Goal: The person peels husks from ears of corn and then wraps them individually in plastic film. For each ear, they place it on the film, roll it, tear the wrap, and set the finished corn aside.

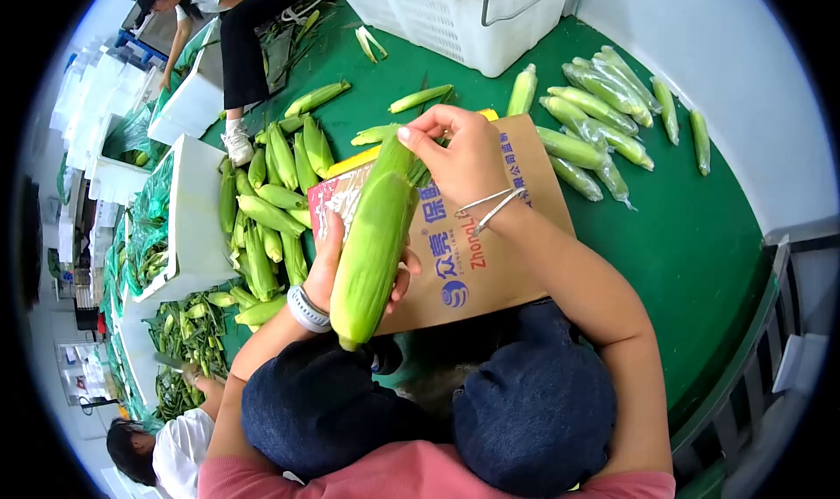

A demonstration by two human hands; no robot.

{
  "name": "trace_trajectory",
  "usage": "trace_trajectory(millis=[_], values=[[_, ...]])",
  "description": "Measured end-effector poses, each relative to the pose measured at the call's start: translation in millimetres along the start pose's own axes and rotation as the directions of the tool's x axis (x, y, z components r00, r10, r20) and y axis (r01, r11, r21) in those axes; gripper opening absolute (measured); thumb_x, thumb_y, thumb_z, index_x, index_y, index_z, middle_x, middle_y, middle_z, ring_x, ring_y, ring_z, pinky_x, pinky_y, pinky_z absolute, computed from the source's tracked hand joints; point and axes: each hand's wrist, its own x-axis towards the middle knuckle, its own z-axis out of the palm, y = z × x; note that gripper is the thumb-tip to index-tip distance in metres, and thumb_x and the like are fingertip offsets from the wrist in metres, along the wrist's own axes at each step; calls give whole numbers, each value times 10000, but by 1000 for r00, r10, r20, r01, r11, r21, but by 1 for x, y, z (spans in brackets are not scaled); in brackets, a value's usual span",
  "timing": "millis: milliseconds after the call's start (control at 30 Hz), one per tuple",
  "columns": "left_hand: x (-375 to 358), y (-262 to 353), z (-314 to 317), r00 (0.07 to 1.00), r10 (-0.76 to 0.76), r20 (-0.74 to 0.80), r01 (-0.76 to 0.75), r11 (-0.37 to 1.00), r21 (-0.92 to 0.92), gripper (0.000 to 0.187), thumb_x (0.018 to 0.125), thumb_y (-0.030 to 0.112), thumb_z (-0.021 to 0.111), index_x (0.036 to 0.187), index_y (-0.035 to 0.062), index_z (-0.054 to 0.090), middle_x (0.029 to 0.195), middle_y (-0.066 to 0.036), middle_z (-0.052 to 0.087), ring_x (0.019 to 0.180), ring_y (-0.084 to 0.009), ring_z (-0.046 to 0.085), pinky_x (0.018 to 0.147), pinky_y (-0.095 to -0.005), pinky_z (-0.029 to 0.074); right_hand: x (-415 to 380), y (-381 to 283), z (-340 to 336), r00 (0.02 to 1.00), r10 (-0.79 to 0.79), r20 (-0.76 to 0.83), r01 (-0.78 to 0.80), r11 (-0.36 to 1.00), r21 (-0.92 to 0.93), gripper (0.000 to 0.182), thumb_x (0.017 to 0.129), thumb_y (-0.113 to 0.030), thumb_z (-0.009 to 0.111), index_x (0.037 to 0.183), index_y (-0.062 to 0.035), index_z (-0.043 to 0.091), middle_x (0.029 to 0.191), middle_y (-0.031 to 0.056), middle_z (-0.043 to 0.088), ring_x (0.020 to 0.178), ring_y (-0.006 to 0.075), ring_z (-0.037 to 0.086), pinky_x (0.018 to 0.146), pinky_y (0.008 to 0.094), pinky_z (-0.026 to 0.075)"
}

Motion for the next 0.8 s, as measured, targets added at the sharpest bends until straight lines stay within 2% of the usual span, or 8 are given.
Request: trace_trajectory(millis=[100,133,233,367,500,633,767,800], values=[[-8,-8,0,996,-7,-93,30,968,251,840,771,670,495,1312,55,310,1038,-191,533,756,-291,590,635,-387,522,-2,-14,-8,998,35,-43,-42,982,-182,157,798,-142,659,776,5,607,640,38,597,581,70,527,538,225,420],[-10,-7,3,998,-5,-68,16,986,164,793,765,506,642,1310,47,296,1007,-188,531,759,-290,605,625,-385,533,-1,-13,-9,997,45,-59,-57,972,-226,151,802,-131,648,768,7,597,656,61,604,606,100,567,550,244,432],[-12,-1,13,987,10,-162,46,940,337,737,766,353,674,1312,47,285,956,-171,533,718,-277,608,588,-364,534,-1,4,-6,973,-213,-85,181,939,-291,140,818,-127,651,812,10,623,683,39,639,607,71,571,577,211,446],[-11,0,26,968,36,-246,56,932,358,639,755,198,643,1281,51,310,882,-150,544,659,-259,607,561,-351,533,-6,-8,-3,943,-306,-133,229,884,-407,142,808,-130,662,795,7,628,714,63,649,659,89,603,605,220,459],[-12,2,31,958,36,-286,76,926,370,601,751,156,634,1257,51,327,873,-148,549,644,-255,609,545,-346,530,10,6,-16,997,-24,70,36,985,-169,178,821,-165,664,874,-3,612,775,38,644,682,77,583,628,210,460],[-16,2,34,928,45,-370,115,910,399,565,741,107,634,1227,46,350,872,-146,555,630,-247,613,535,-341,532,25,8,-28,851,235,470,-300,952,68,199,851,-193,637,920,-17,576,809,4,617,690,51,559,638,186,454],[-16,5,31,932,44,-360,97,926,364,528,737,90,640,1195,23,386,856,-144,564,628,-245,616,541,-340,539,25,9,-30,855,169,491,-272,951,146,241,827,-211,662,764,4,574,698,-11,572,611,30,478,526,195,379],[-16,4,30,933,48,-357,93,925,368,528,737,90,640,1195,23,386,856,-144,564,628,-245,616,541,-340,539,22,8,-29,900,142,413,-161,987,10,199,840,-182,644,788,-6,567,678,-29,544,594,15,462,524,183,371]])
